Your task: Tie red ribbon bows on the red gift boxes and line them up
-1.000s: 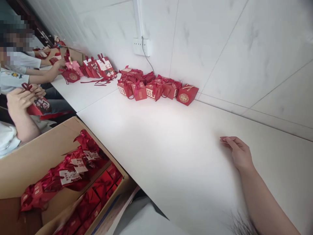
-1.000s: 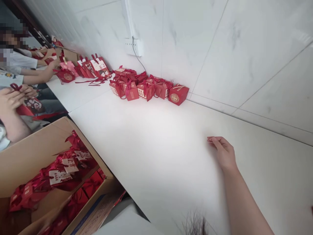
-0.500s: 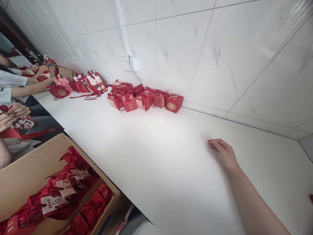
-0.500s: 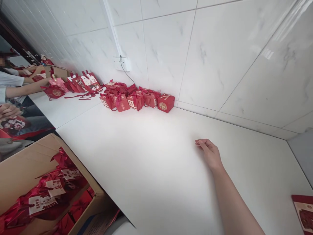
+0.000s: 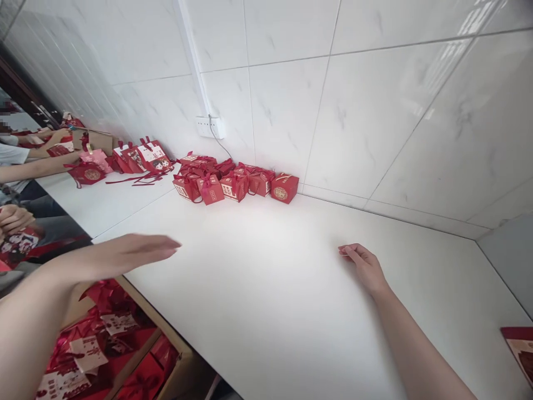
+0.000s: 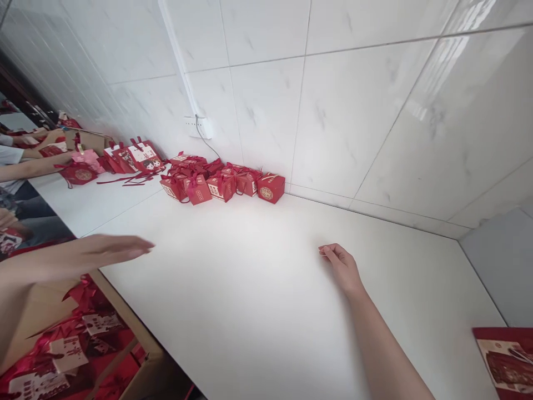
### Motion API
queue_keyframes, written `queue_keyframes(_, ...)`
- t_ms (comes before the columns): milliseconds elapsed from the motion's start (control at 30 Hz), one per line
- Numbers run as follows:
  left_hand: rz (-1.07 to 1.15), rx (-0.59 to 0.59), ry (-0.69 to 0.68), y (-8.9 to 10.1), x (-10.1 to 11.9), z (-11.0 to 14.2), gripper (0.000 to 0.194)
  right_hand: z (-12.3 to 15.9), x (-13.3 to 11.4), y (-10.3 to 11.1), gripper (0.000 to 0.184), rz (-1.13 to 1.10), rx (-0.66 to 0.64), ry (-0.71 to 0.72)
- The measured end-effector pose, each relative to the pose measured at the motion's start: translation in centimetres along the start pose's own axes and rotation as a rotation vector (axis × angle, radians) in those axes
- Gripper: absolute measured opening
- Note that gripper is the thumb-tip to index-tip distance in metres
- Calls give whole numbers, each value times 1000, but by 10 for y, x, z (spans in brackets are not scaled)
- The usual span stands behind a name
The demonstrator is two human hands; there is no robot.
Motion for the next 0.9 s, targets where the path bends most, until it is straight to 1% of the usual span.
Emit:
queue_keyframes(33, 4, -193, -161, 5, 22, -15, 52, 0, -1, 0, 30, 0, 1, 4)
queue_keyframes(67, 5, -257, -292, 8, 47, -34, 52, -1, -1, -1, 30, -1, 0, 9)
queue_keyframes(100, 13, -231, -392, 10, 72, -55, 52, -1, -2, -2, 30, -5, 0, 15)
queue_keyframes(133, 19, -173, -465, 9, 98, -77, 51, -2, -3, -2, 30, -11, -2, 20)
queue_keyframes(167, 18, -83, -531, 6, 123, -100, 48, -2, -3, -3, 30, -19, -8, 25)
queue_keyframes(200, 30, 33, -590, 1, 147, -122, 44, -3, -4, -4, 30, -27, -14, 31)
queue_keyframes(267, 96, 266, -681, -16, 189, -163, 38, -4, -6, -5, 30, -35, -24, 43)
queue_keyframes(300, 141, 341, -683, -26, 207, -181, 39, -5, -6, -5, 30, -35, -26, 49)
queue_keyframes(367, 178, 408, -677, -48, 237, -213, 42, -7, -8, -6, 31, -35, -30, 63)
queue_keyframes(433, 191, 397, -675, -70, 259, -238, 49, -9, -9, -6, 33, -39, -34, 75)
queue_keyframes(500, 207, 401, -636, -90, 274, -256, 61, -11, -10, -7, 34, -43, -36, 87)
queue_keyframes(567, 245, 455, -517, -108, 282, -270, 70, -13, -11, -7, 34, -45, -38, 95)
queue_keyframes(600, 264, 496, -458, -117, 284, -276, 72, -14, -11, -8, 34, -44, -40, 99)
queue_keyframes(667, 275, 584, -411, -131, 286, -284, 66, -15, -11, -8, 34, -41, -44, 104)
queue_keyframes(767, 240, 666, -470, -146, 284, -290, 51, -17, -10, -8, 33, -36, -47, 109)
queue_keyframes(833, 203, 687, -546, -151, 279, -287, 47, -18, -10, -8, 32, -39, -50, 101)
queue_keyframes(900, 152, 703, -656, -155, 272, -279, 46, -18, -10, -8, 32, -43, -55, 88)
Point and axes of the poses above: each hand's wrist, its own z-axis away from the middle knuckle, its own y-axis out of the back of the hand, x = y × z, the point moved 1 cm from there along -z, towards the middle knuckle, and after that the axes turned 5 degrees about -x, right-handed, at the moved point
